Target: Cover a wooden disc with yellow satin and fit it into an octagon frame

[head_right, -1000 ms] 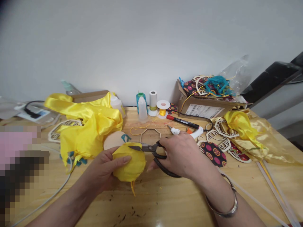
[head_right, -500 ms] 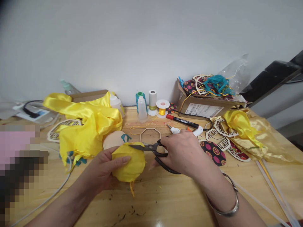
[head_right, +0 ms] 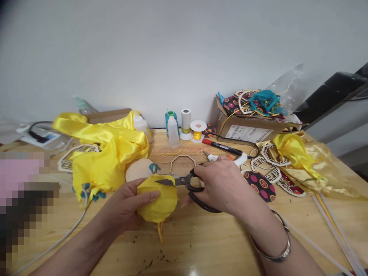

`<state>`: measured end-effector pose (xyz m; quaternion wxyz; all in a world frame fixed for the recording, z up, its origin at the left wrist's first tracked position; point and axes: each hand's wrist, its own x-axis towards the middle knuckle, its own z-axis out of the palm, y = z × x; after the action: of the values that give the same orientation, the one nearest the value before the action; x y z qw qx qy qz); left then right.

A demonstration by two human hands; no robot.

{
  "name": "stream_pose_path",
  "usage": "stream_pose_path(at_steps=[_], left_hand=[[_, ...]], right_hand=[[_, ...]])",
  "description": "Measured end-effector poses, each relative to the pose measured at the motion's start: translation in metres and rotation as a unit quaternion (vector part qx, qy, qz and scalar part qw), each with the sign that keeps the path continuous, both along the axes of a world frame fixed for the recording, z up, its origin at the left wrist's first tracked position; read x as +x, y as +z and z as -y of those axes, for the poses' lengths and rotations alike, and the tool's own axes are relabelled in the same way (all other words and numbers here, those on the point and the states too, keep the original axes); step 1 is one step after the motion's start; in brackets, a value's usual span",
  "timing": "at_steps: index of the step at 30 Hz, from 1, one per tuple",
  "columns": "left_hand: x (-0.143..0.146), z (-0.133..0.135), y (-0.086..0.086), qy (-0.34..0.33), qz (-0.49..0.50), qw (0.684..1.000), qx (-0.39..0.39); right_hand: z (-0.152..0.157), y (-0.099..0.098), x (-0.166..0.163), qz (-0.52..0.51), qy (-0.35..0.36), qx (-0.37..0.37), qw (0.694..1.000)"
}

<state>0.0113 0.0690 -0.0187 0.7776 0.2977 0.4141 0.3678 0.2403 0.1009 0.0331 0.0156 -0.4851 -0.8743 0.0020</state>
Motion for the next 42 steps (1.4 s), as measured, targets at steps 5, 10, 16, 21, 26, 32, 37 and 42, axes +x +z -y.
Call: stream_pose_path(at_steps=[5, 10, 16, 21, 26, 32, 37, 42], left_hand=[[0.001, 0.000, -0.001, -0.004, -0.005, 1.000, 0.015], [0.001, 0.001, -0.002, -0.013, -0.007, 1.000, 0.016], [0.000, 0.001, -0.002, -0.012, -0.015, 1.000, 0.023], [0.000, 0.001, -0.004, -0.011, -0.017, 0.999, 0.025], [0.000, 0.002, -0.002, -0.021, -0.008, 1.000, 0.017], [0.000, 0.002, 0.000, -0.026, -0.011, 0.999, 0.015], [0.000, 0.002, 0.005, -0.036, -0.014, 0.999, 0.002], [0.001, 0.002, 0.006, -0.044, 0.000, 0.999, 0.016]], right_hand=[[0.000, 0.000, -0.001, -0.008, -0.002, -0.007, 1.000], [0.000, 0.000, 0.000, -0.016, 0.000, -0.007, 1.000], [0.001, -0.001, 0.002, -0.008, -0.002, -0.006, 1.000], [0.000, 0.000, 0.001, 0.000, -0.010, -0.007, 1.000], [-0.002, 0.003, 0.002, 0.034, -0.022, -0.022, 0.999], [-0.001, 0.004, 0.002, 0.036, -0.009, -0.034, 0.999], [0.000, 0.004, 0.002, 0.018, -0.003, -0.037, 0.999], [0.002, 0.006, 0.004, 0.010, 0.007, -0.042, 0.999]])
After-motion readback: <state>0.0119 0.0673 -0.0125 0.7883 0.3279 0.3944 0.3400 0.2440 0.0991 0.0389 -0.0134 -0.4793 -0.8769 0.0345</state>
